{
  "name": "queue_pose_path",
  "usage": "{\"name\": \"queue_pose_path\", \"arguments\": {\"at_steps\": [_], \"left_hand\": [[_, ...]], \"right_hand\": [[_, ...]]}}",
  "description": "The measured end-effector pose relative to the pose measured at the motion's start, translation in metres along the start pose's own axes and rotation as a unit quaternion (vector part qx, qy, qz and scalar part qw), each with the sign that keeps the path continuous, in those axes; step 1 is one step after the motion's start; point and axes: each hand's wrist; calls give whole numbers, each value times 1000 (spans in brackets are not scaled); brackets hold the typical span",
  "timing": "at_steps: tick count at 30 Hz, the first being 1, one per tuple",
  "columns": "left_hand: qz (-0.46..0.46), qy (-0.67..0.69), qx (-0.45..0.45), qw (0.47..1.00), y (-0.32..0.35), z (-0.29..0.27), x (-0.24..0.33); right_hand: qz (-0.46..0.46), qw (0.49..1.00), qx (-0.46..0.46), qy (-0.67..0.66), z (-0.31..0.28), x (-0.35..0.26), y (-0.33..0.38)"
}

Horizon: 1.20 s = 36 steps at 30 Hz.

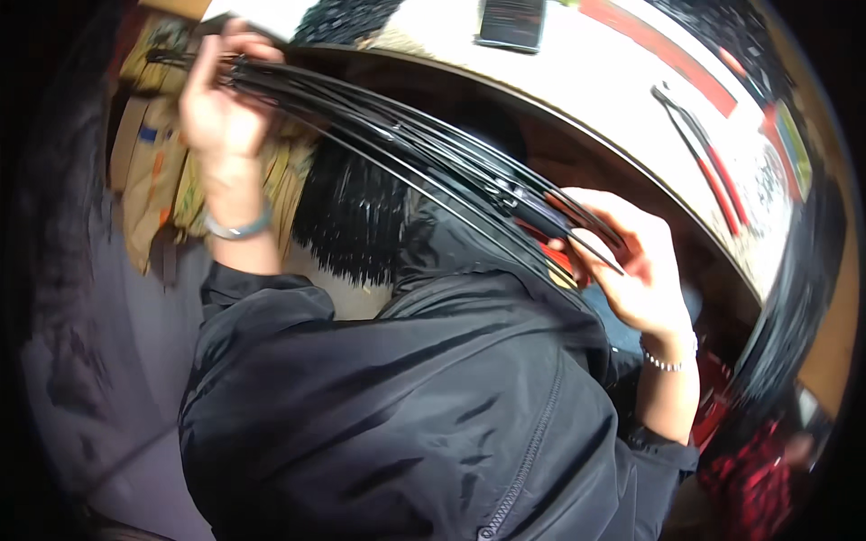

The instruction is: The person is using pliers and their hands to assemble various black plastic and metal components that appear to be for umbrellas at a factory workbench.

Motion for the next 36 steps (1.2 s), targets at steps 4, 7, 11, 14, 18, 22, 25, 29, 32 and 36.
{"name": "queue_pose_path", "arguments": {"at_steps": [4,7,11,14,18,22,25,29,32,36], "left_hand": [[-57,37,62,996,81,-9,-51],[49,8,113,992,95,-50,-31],[161,-83,303,935,104,-146,34],[203,-328,433,815,119,-211,64],[102,-593,418,681,141,-283,1],[29,-779,317,540,205,-382,-135],[-99,-721,315,609,221,-371,-178],[-87,-816,255,512,199,-381,-152],[-42,-872,260,413,166,-397,-122],[-57,-877,231,418,112,-382,-123]], "right_hand": [[-9,998,-59,8,26,-3,-13],[-56,996,-51,50,51,-1,-25],[-99,991,-17,93,51,7,-33],[-64,991,0,117,39,23,-35],[-21,993,48,107,18,45,-28],[9,991,89,98,3,56,-13],[46,982,139,115,-6,53,2],[38,975,164,146,-19,54,11],[39,972,188,132,-27,40,16],[-153,824,423,345,-99,28,36]]}}
Point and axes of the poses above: each hand's wrist, its own y-axis away from the middle knuckle, its own z-axis out of the palm, x = y × z, and after that the axes turned 10 degrees about x, right-handed
